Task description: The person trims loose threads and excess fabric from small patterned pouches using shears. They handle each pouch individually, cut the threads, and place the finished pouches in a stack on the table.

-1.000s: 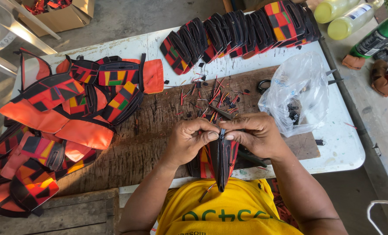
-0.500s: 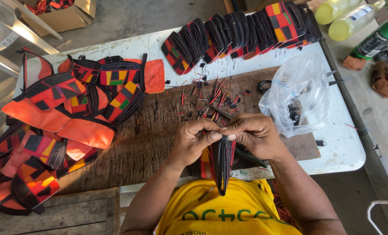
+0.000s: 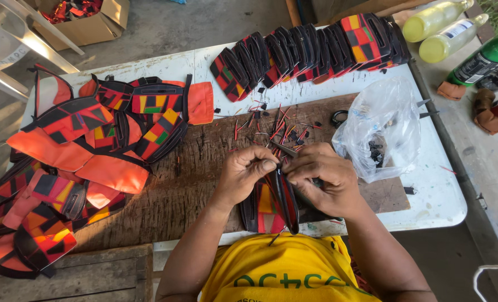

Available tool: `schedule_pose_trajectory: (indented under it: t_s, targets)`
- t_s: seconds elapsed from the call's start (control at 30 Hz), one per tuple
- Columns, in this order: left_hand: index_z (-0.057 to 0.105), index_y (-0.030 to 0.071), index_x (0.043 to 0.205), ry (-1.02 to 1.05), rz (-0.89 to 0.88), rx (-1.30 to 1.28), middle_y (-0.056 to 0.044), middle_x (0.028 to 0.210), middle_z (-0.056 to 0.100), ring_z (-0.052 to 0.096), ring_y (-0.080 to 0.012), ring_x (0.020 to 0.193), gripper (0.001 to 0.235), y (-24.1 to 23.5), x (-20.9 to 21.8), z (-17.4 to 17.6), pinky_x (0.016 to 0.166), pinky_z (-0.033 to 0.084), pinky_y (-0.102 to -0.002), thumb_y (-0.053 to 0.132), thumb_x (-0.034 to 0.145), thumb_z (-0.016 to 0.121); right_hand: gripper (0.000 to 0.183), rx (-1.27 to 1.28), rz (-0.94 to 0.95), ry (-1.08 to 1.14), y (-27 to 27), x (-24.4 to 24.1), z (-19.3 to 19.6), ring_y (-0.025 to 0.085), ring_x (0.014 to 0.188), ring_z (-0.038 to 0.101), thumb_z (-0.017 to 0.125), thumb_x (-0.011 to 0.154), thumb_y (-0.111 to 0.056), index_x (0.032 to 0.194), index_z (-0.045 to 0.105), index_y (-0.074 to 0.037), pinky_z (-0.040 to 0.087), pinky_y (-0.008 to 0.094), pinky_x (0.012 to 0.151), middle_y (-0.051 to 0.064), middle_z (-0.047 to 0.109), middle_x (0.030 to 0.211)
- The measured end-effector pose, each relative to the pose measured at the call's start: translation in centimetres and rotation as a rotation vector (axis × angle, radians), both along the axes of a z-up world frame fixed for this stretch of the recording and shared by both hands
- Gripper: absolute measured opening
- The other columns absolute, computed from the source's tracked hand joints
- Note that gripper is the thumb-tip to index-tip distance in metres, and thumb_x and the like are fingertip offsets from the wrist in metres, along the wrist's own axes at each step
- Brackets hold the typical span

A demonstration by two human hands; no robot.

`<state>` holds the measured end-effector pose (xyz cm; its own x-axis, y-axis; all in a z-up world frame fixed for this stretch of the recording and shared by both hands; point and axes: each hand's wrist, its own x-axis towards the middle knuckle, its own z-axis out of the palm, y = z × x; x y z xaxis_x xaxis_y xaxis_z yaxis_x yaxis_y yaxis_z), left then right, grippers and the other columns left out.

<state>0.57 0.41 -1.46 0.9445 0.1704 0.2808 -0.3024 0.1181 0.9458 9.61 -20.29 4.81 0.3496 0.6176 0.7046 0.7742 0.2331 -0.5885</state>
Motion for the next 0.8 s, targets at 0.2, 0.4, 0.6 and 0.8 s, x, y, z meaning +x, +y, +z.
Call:
schedule_pose_trajectory:
  t_s: [0.2, 0.4, 0.6, 0.8]
  targets:
    - [0.07, 0.002, 0.104, -0.053, 0.383, -0.177, -0.003, 0.097, 0.07, 0.065, -0.0108, 0.091, 0.017, 6.6, 6.9, -0.8, 0.091, 0.053, -0.026, 0.019, 0.101, 0.07, 0.026, -0.298, 0.176, 0.489, 1.9, 0.1, -0.8, 0.014, 0.095, 0.074, 0.069, 0.093, 0.0, 0.099, 0.044, -0.007, 0.059, 0.028, 0.084, 0.007, 0.074, 0.099]
    - [0.069, 0.002, 0.104, -0.085, 0.086, -0.345, -0.002, 0.097, 0.07, 0.064, -0.0086, 0.09, 0.007, 10.4, 12.6, -3.3, 0.088, 0.052, -0.026, 0.008, 0.102, 0.068, 0.026, -0.369, 0.068, 0.517, 4.2, 1.9, -1.5, 0.013, 0.095, 0.073, 0.069, 0.093, 0.002, 0.099, 0.045, -0.005, 0.056, 0.027, 0.084, 0.008, 0.072, 0.092]
    - [0.07, 0.002, 0.103, -0.081, 0.033, -0.366, -0.003, 0.095, 0.071, 0.064, -0.0089, 0.087, 0.006, 10.7, 13.4, -3.0, 0.086, 0.053, -0.026, 0.007, 0.1, 0.07, 0.027, -0.346, 0.038, 0.467, 4.3, 2.0, -1.9, 0.013, 0.097, 0.073, 0.071, 0.093, 0.001, 0.098, 0.046, -0.005, 0.056, 0.029, 0.083, 0.009, 0.072, 0.094]
    - [0.071, 0.004, 0.102, -0.11, 0.031, -0.302, -0.002, 0.095, 0.071, 0.064, -0.0084, 0.087, 0.005, 10.5, 12.8, -1.4, 0.086, 0.054, -0.026, 0.008, 0.099, 0.071, 0.028, -0.352, 0.042, 0.423, 4.3, 1.9, -2.0, 0.014, 0.098, 0.074, 0.071, 0.093, 0.0, 0.099, 0.045, -0.006, 0.056, 0.029, 0.084, 0.008, 0.074, 0.095]
